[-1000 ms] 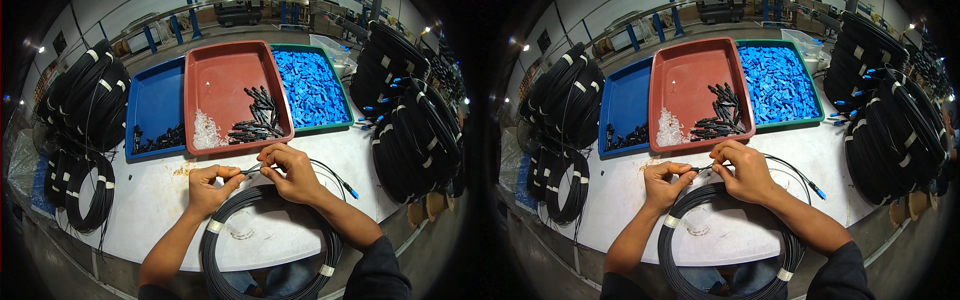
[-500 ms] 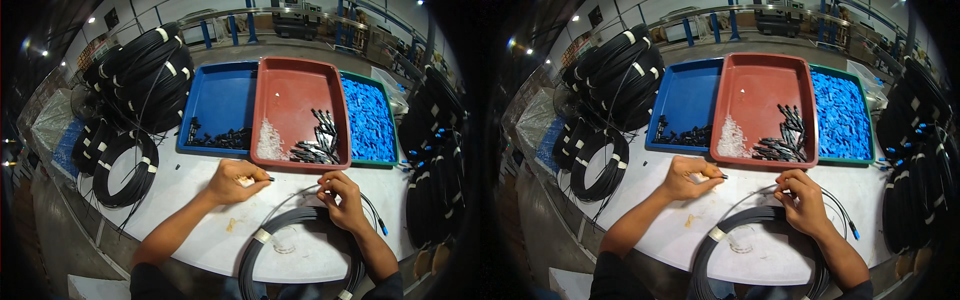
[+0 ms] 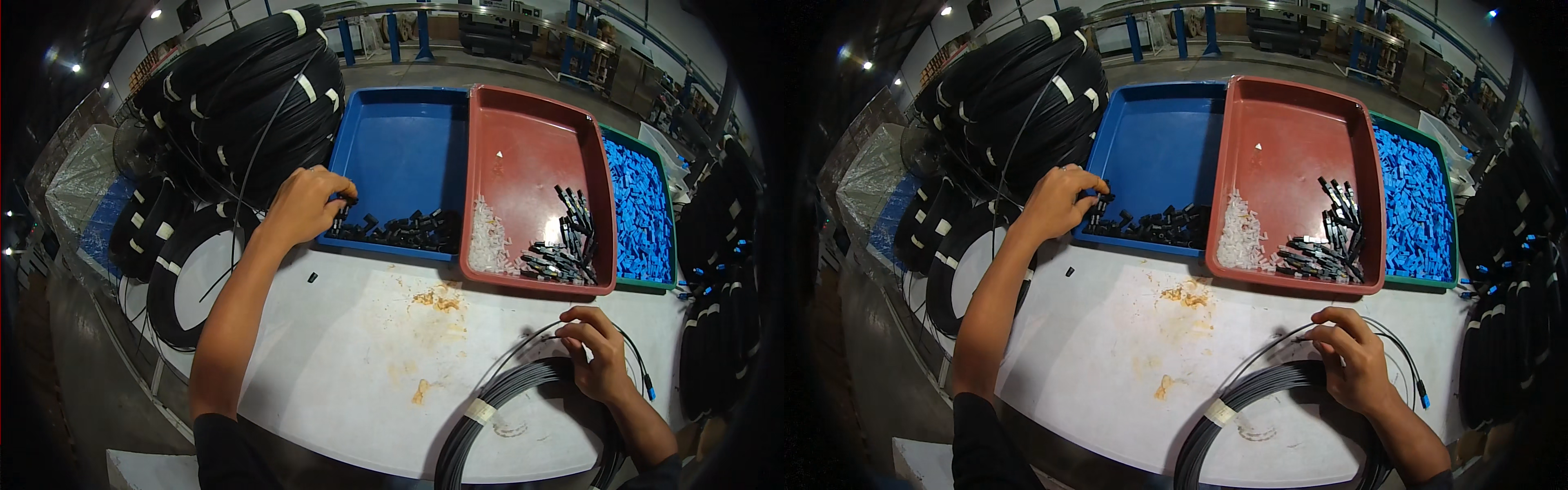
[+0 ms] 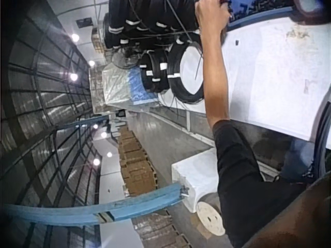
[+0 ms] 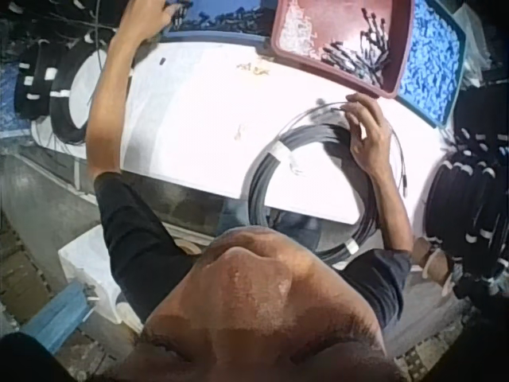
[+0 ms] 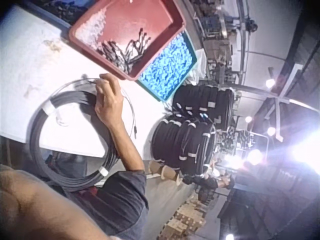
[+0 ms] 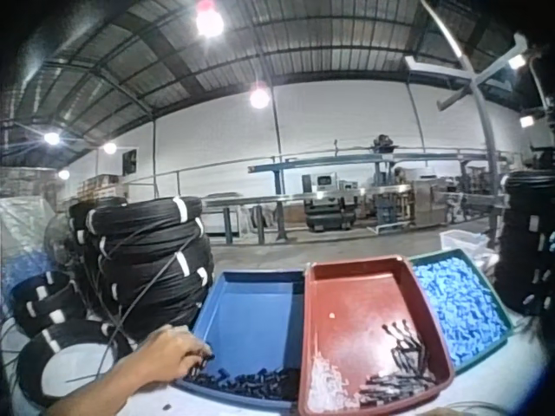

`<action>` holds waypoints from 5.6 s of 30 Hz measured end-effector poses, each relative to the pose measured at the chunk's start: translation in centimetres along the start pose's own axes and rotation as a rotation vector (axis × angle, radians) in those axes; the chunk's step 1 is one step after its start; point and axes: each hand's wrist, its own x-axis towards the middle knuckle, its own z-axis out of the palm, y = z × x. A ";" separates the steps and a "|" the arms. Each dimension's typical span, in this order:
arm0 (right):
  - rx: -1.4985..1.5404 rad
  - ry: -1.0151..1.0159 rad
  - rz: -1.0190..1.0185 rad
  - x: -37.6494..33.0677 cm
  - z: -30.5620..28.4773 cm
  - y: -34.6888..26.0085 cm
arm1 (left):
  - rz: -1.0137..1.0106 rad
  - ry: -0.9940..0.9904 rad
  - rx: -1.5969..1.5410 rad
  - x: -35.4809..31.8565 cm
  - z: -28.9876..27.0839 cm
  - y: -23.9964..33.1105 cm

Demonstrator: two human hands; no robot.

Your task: The person assembles cable connectors by retrieving plastic components from trays and attaching them to the ends of coiled cables by hand.

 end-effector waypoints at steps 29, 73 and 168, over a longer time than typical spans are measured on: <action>-0.072 -0.078 -0.023 -0.4 0.2 0.0 | 0.136 -0.247 -0.020 2.5 4.9 0.2; 0.279 0.362 0.030 -2.0 -1.9 2.3 | 0.099 0.211 -1.107 -3.7 11.2 27.0; 0.317 -0.022 0.015 -2.5 -1.5 2.5 | 0.236 -0.402 -0.217 10.5 10.1 23.3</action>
